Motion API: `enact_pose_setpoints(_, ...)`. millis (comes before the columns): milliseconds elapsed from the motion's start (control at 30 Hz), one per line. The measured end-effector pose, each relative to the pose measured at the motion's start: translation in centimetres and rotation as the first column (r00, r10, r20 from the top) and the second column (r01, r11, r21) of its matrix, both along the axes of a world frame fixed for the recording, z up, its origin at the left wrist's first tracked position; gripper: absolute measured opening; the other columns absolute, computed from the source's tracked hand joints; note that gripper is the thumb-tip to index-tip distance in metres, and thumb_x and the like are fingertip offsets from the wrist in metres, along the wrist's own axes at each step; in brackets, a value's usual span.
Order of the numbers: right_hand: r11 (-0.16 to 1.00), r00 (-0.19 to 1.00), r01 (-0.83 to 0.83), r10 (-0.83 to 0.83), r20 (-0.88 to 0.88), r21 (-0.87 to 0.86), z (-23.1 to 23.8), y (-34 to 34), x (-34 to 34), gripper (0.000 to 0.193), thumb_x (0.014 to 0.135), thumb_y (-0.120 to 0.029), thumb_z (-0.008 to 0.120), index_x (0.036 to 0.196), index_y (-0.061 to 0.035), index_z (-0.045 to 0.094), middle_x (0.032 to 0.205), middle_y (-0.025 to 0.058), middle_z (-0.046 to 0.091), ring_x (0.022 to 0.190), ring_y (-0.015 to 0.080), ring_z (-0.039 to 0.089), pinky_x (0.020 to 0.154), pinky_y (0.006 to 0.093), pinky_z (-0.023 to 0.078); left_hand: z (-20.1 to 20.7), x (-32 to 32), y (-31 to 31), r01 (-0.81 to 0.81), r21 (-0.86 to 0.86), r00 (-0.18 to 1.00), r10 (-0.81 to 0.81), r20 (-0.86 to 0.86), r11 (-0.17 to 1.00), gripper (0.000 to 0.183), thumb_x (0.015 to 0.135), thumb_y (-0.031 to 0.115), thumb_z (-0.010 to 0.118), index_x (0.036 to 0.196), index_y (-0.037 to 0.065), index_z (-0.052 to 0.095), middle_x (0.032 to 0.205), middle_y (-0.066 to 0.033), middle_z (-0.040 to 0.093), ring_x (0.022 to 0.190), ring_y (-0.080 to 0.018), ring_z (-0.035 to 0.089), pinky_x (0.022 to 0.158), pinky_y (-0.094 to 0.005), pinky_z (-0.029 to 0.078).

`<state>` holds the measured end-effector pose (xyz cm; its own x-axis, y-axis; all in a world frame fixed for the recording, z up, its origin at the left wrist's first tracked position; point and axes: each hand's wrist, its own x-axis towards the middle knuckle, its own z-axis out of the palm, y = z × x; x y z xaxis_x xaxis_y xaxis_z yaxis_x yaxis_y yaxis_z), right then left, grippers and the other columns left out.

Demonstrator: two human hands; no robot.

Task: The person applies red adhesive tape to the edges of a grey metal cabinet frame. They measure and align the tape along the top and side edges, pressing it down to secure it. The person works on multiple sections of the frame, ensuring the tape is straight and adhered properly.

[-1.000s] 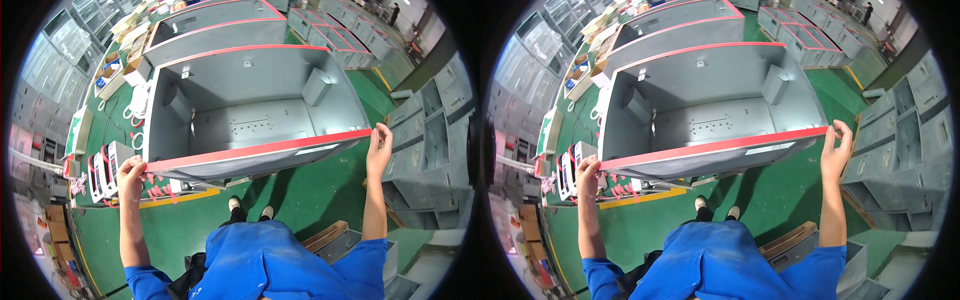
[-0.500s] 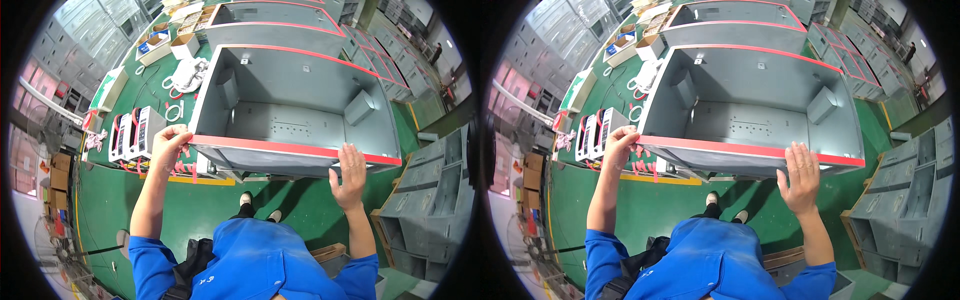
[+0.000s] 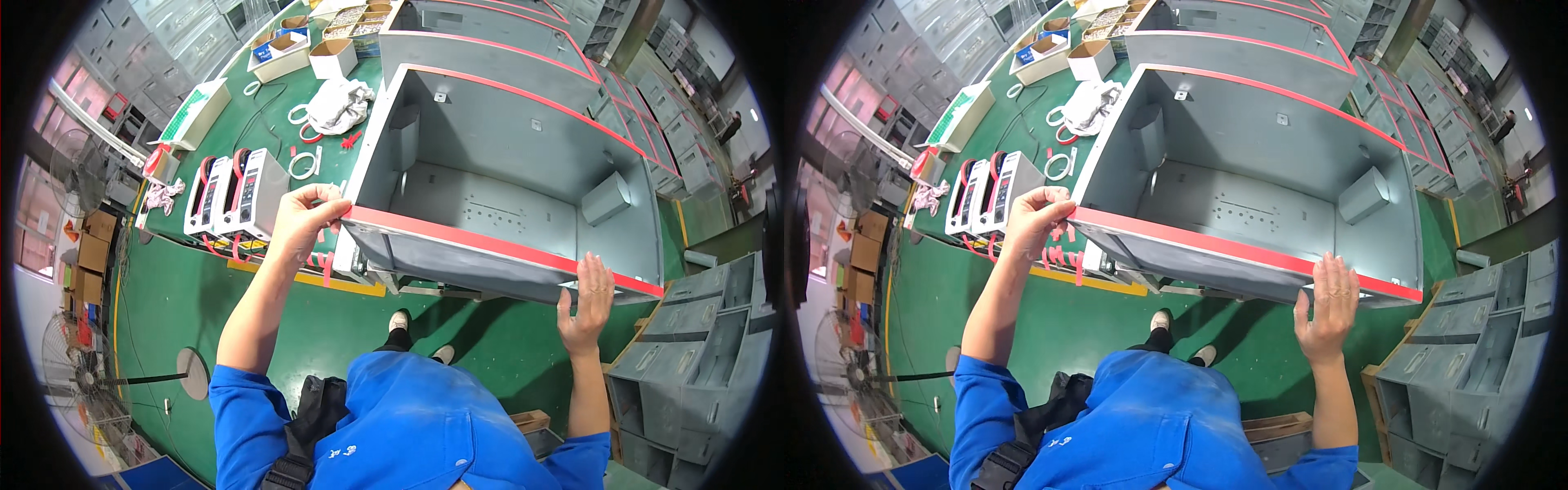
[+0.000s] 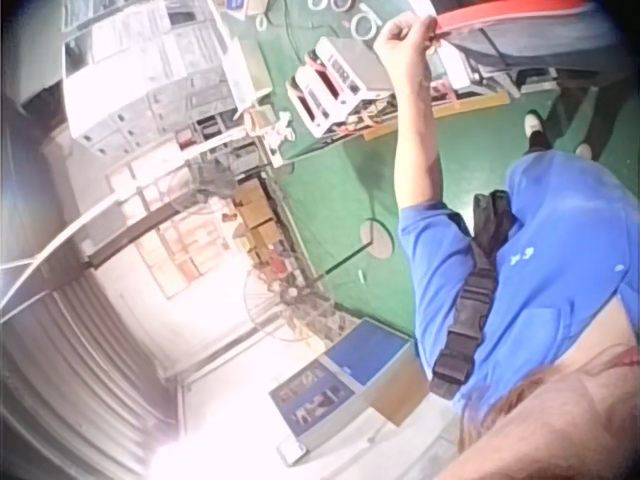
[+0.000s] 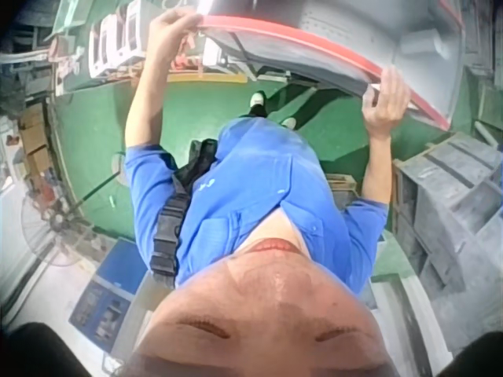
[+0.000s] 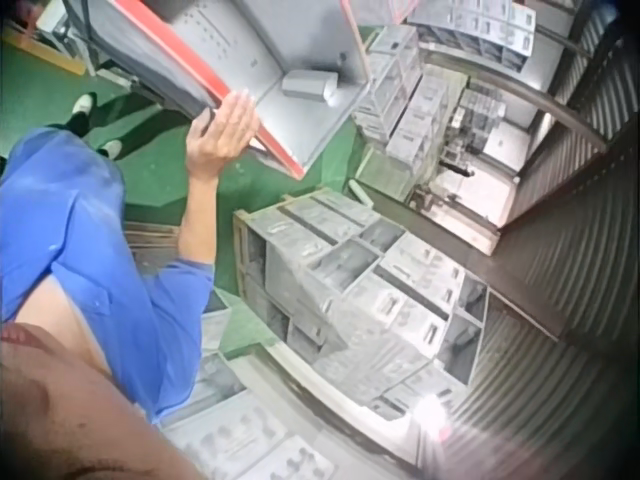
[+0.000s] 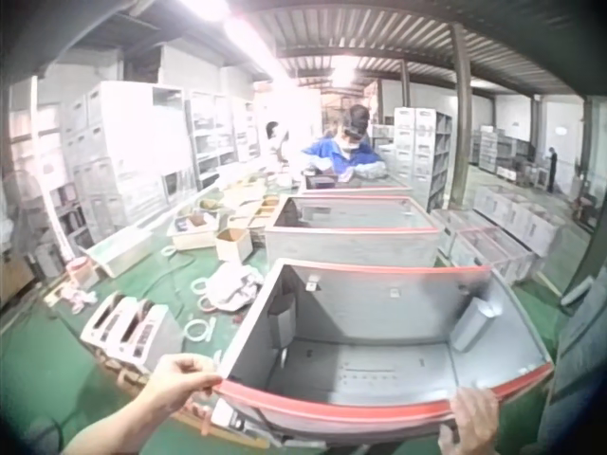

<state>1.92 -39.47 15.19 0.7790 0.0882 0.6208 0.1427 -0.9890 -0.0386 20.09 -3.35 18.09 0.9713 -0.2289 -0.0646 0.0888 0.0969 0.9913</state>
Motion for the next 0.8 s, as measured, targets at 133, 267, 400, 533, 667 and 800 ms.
enact_pose_setpoints(133,1.000,1.000,0.004,-0.004,-0.004,-0.005,-0.1,0.0,0.0,0.050,0.071,-0.003,0.058,0.119,-0.0003,0.045,0.124,0.0170,0.046,0.117,0.0329,0.041,0.099,0.0472,0.027,-0.1,-0.1,-0.1,0.011,0.003,0.999,-0.011,0.050,1.000,0.012,0.071,0.001,0.065,0.066,0.003,0.055,0.067,-0.0027,0.054,0.051,-0.0068,0.050,0.045,-0.0175,0.039)
enact_pose_setpoints(267,1.000,1.000,0.002,-0.002,-0.013,0.001,0.1,0.1,0.0,0.051,0.070,-0.003,0.058,0.120,0.0001,0.045,0.124,0.0173,0.045,0.118,0.0334,0.040,0.099,0.0476,0.027,-0.1,-0.1,0.0,0.022,0.012,0.998,-0.023,0.065,1.000,0.014,0.072,-0.004,0.063,0.066,0.003,0.053,0.070,-0.0014,0.052,0.051,-0.0058,0.050,0.041,-0.0163,0.038)
enact_pose_setpoints(400,0.999,1.000,0.023,-0.023,-0.007,0.047,0.6,1.4,0.3,0.053,0.069,-0.005,0.060,0.120,0.0009,0.044,0.124,0.0181,0.045,0.119,0.0342,0.038,0.100,0.0484,0.026,0.1,-0.1,0.0,0.027,0.032,0.998,-0.029,0.049,0.999,0.014,0.072,-0.004,0.063,0.065,0.003,0.053,0.069,-0.0012,0.052,0.051,-0.0056,0.050,0.041,-0.0158,0.038)
enact_pose_setpoints(533,0.994,0.996,-0.086,0.088,-0.027,0.066,1.4,4.6,1.6,0.056,0.068,-0.008,0.062,0.120,0.0013,0.044,0.125,0.0184,0.045,0.121,0.0343,0.037,0.101,0.0481,0.025,-0.3,0.1,0.2,0.026,0.000,0.999,-0.026,0.047,1.000,0.014,0.072,-0.003,0.063,0.065,0.003,0.053,0.067,-0.0016,0.052,0.051,-0.0057,0.050,0.041,-0.0157,0.040)
enact_pose_setpoints(667,0.979,0.980,-0.193,0.195,-0.036,0.070,2.2,7.9,3.9,0.054,0.069,-0.011,0.063,0.119,-0.0001,0.047,0.124,0.0182,0.046,0.119,0.0324,0.040,0.100,0.0471,0.026,-0.1,0.1,0.1,0.039,-0.017,0.999,-0.038,0.034,0.999,0.013,0.072,-0.003,0.064,0.064,0.001,0.054,0.070,-0.0039,0.054,0.052,-0.0065,0.050,0.042,-0.0165,0.040)
enact_pose_setpoints(800,0.974,0.969,-0.225,0.223,-0.110,0.000,2.0,9.9,5.3,0.050,0.069,-0.011,0.063,0.117,-0.0028,0.050,0.121,0.0170,0.048,0.115,0.0301,0.044,0.097,0.0458,0.030,-0.2,0.1,0.3,0.029,-0.011,0.999,-0.029,0.027,1.000,0.013,0.071,-0.002,0.065,0.064,0.001,0.055,0.072,-0.0050,0.055,0.054,-0.0073,0.051,0.044,-0.0181,0.041)
